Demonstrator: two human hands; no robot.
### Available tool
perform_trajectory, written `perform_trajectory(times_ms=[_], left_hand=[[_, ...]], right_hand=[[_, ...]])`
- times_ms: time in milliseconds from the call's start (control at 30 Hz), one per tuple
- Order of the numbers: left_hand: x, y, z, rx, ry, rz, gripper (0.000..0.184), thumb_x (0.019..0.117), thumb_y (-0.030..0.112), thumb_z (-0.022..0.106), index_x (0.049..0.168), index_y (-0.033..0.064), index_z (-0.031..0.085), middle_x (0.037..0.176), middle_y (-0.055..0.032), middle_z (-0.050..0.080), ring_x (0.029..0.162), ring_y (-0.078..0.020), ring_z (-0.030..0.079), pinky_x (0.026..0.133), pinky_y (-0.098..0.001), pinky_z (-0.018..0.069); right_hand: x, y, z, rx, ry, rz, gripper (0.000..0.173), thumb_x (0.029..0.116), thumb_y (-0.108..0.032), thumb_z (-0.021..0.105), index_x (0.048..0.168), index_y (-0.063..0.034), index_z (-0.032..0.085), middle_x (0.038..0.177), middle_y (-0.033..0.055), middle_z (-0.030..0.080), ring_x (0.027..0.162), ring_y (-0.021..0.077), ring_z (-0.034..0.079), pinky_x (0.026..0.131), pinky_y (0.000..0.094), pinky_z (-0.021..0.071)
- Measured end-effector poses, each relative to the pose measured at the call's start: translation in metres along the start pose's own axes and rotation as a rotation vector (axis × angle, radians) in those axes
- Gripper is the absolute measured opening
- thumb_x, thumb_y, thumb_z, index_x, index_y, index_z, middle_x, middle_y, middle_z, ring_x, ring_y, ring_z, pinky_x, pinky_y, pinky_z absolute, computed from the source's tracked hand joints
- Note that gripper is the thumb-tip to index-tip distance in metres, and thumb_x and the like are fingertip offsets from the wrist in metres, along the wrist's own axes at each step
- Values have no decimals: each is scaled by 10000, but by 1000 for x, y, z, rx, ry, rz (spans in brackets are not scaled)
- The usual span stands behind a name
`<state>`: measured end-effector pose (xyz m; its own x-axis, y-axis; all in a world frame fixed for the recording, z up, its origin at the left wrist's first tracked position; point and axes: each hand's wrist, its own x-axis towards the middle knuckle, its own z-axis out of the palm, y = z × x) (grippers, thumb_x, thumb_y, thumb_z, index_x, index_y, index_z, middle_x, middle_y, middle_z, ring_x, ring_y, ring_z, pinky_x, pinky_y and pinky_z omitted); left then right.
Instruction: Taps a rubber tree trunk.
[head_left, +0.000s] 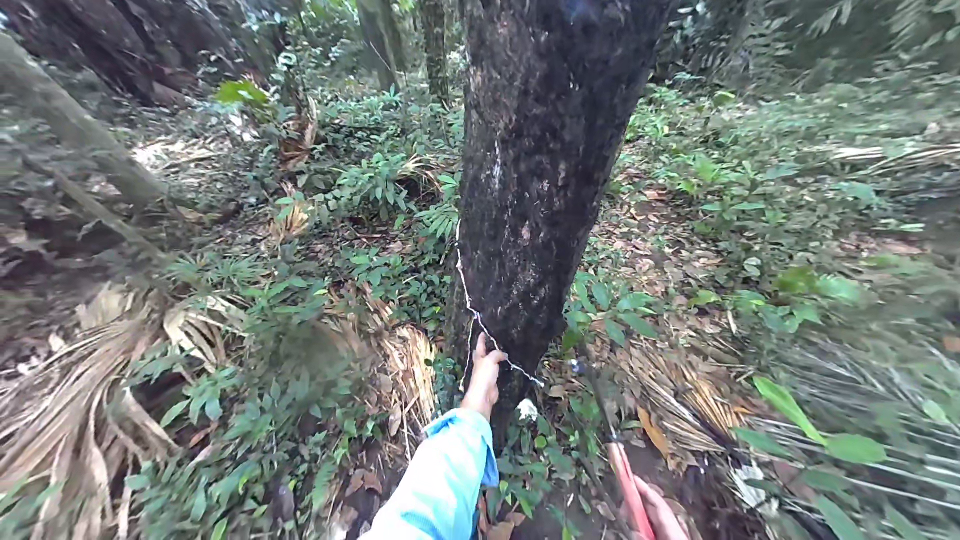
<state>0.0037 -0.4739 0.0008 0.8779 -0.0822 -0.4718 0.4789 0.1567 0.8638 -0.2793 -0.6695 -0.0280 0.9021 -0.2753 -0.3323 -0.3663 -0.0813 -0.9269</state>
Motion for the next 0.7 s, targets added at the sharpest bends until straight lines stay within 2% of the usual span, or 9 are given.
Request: perform_trajectory(times_ms=[67, 133, 200, 267, 333, 400, 500, 600, 700], left_hand=[[-20, -9, 6, -58, -14, -39, 688, 1072, 201, 492, 1654, 121, 135, 1723, -161, 97, 1565, -343, 176, 1216, -579, 225], [-40, -15, 11, -118, -55, -82, 688, 1102, 325, 435, 1656, 118, 84, 1727, -161, 68, 1574, -364, 146, 1222, -608, 205], [-54, -17, 15, -162, -106, -121, 697, 1109, 350, 400, 1655, 134, 24, 1703, -207, 140, 1524, -391, 275, 1167, -602, 315], [-57, -19, 17, -216, -147, -118, 700, 1111, 306, 387, 1645, 145, -36, 1585, -261, 299, 1285, -359, 513, 982, -496, 486], [-54, -17, 20, -242, -144, -103, 703, 1113, 244, 414, 1636, 151, -46, 1482, -270, 407, 1039, -302, 653, 811, -410, 570], [-50, -13, 22, -213, -102, -109, 702, 1111, 202, 443, 1637, 158, -20, 1421, -247, 485, 870, -237, 679, 704, -358, 572], [-46, -12, 24, -156, -79, -119, 694, 1109, 183, 452, 1640, 169, 4, 1355, -223, 526, 721, -175, 633, 615, -303, 537], [-47, -14, 25, -132, -91, -83, 712, 1099, 152, 471, 1641, 163, 10, 1278, -202, 564, 662, -142, 600, 584, -280, 521], [-45, -13, 26, -137, -78, -70, 730, 1089, 128, 492, 1640, 153, 14, 1199, -175, 585, 634, -125, 579, 565, -268, 510]], right_hand=[[14, -25, 16, -94, -90, -67, 733, 892, -4, 548, 1573, 19, 278, 1231, 222, 616, 758, 179, 640, 625, 362, 554], [31, -42, 37, -178, -139, -151, 713, 893, 2, 550, 1567, 23, 320, 1190, 227, 634, 758, 191, 637, 648, 371, 557], [53, -45, 58, -228, -143, -257, 681, 889, -11, 565, 1545, 26, 386, 1188, 241, 658, 785, 210, 653, 677, 378, 563], [71, -48, 78, -260, -131, -307, 635, 912, -57, 577, 1526, 19, 432, 1279, 249, 647, 816, 215, 673, 694, 374, 569], [82, -57, 91, -289, -152, -287, 617, 938, -60, 583, 1533, 9, 433, 1429, 247, 580, 1009, 284, 705, 844, 418, 575], [86, -60, 99, -300, -165, -276, 616, 939, -37, 578, 1532, 22, 424, 1483, 244, 537, 1157, 331, 671, 958, 444, 543], [86, -58, 104, -308, -137, -320, 623, 912, -19, 579, 1515, 51, 436, 1464, 255, 552, 1199, 343, 659, 1003, 446, 529], [83, -58, 105, -290, -126, -315, 628, 908, -19, 572, 1515, 56, 431, 1451, 257, 561, 1140, 300, 683, 956, 404, 547], [84, -62, 105, -277, -139, -270, 620, 927, -7, 561, 1529, 35, 419, 1456, 242, 557, 932, 232, 699, 764, 362, 570]])
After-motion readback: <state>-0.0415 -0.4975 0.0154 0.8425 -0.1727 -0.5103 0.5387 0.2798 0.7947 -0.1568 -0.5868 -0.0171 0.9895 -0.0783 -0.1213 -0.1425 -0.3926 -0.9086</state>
